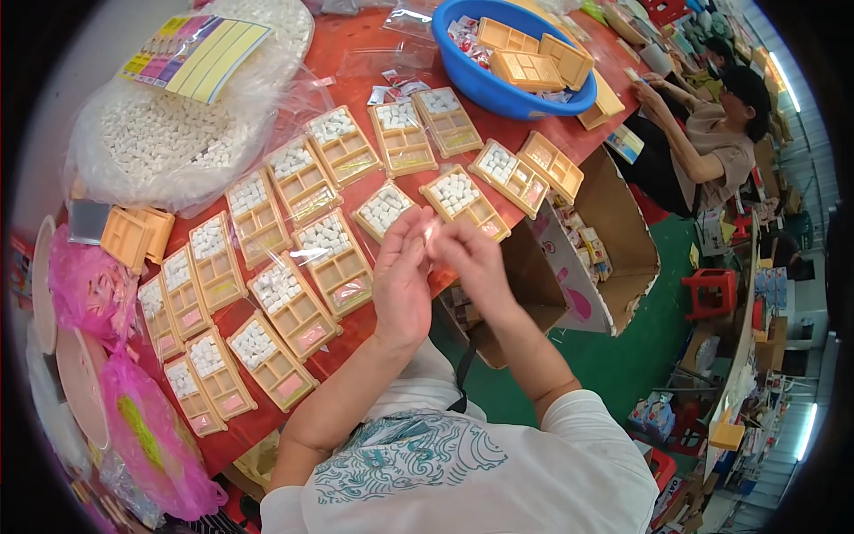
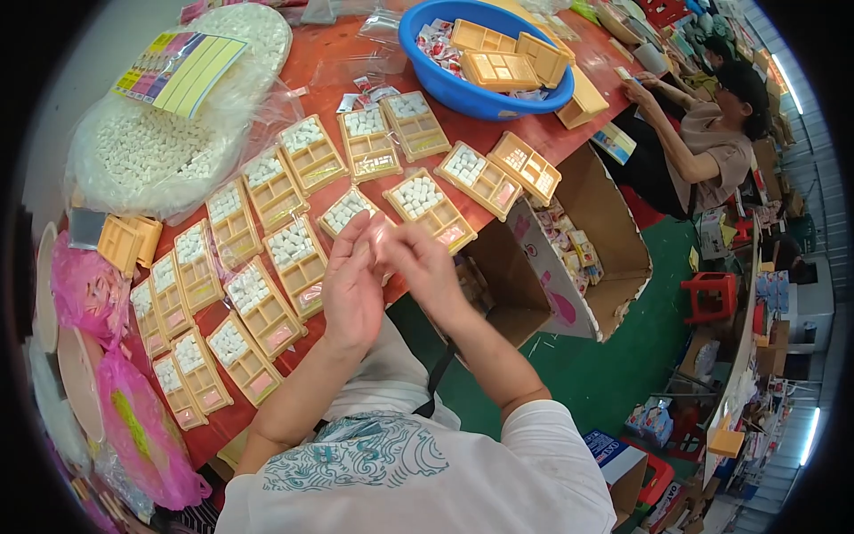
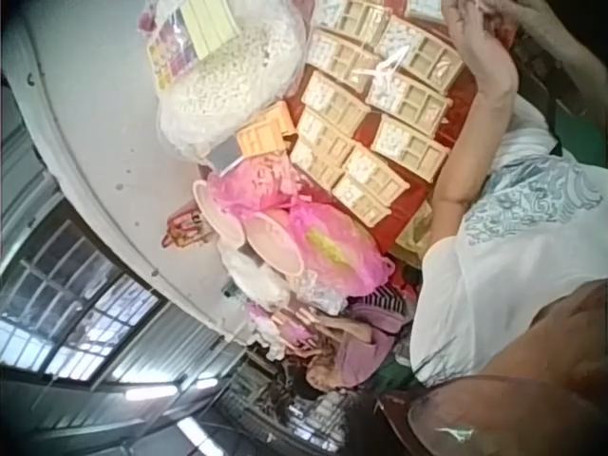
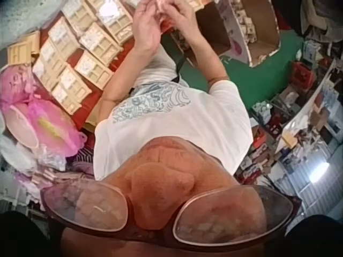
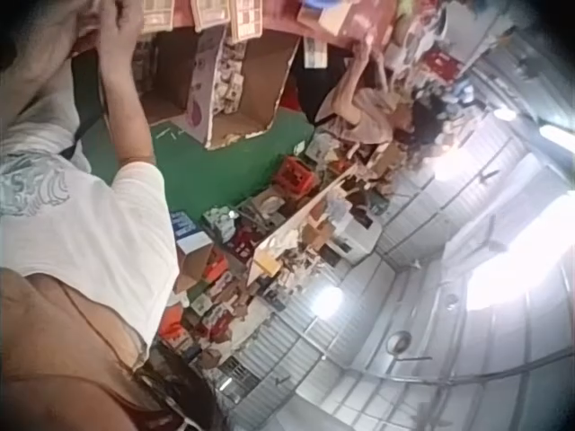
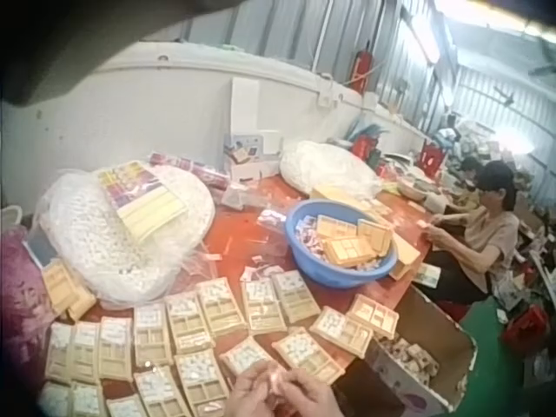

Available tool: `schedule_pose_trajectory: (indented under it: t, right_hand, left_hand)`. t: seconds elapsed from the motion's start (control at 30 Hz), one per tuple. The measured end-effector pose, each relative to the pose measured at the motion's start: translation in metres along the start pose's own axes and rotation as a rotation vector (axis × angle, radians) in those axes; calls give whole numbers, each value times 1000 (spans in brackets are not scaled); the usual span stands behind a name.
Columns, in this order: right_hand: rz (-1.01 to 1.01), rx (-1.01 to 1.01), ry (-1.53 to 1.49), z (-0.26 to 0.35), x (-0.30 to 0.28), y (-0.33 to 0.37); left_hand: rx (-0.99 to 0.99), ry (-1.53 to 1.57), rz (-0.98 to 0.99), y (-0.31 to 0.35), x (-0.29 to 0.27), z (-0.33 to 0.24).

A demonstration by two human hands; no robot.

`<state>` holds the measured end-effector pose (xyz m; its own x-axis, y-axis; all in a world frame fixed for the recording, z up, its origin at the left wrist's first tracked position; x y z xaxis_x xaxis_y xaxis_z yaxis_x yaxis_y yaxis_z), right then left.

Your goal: Assembling small decorative components and labels into plastic tray compartments at a workshop table.

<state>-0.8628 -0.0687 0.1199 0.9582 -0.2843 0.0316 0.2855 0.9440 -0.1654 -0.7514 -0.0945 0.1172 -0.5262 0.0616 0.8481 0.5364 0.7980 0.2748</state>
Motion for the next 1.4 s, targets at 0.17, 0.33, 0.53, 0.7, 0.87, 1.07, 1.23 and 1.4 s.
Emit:
schedule_pose_trajectory:
  t: [0.17, 0.33, 0.53, 0.7, 0.87, 1.07, 1.23, 1.4]
  right_hand:
    - [-100, -270, 846, -23, -66, -81]
    - [20, -631, 1438, -34, -97, -127]
    - [297, -754, 1581, -27, -87, -149]
    - [314, -914, 1246, -43, -64, -162]
    - [351, -622, 1258, -34, -71, -145]
    - [481, -772, 1384, -35, -74, -152]
    - [333, -684, 1370, -30, -70, -145]
    - [258, -707, 1350, -28, -79, -134]
  left_hand:
    - [-85, -73, -45, 18, -4, -17]
    - [-142, -99, -2, 39, -23, -34]
    - [-82, -130, -37, 65, -46, -69]
    - [13, -122, -153, 98, -79, -97]
    - [51, -100, -207, 117, -95, -129]
    - [325, -241, -362, 154, -113, -208]
    - [619, -1259, -786, 158, -164, -311]
    - [477, -2016, -1185, 140, -242, -398]
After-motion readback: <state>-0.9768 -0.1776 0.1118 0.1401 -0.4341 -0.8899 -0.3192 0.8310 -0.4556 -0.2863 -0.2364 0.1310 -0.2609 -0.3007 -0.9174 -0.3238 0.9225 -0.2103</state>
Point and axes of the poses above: each hand's wrist, its own y-axis away from the middle knuckle, its own x-axis out of the palm, z = x × y, the point moved 1 cm from there along -y, towards the middle knuckle, and after that the axes turned 11 degrees about -x, right-handed, at the moved point
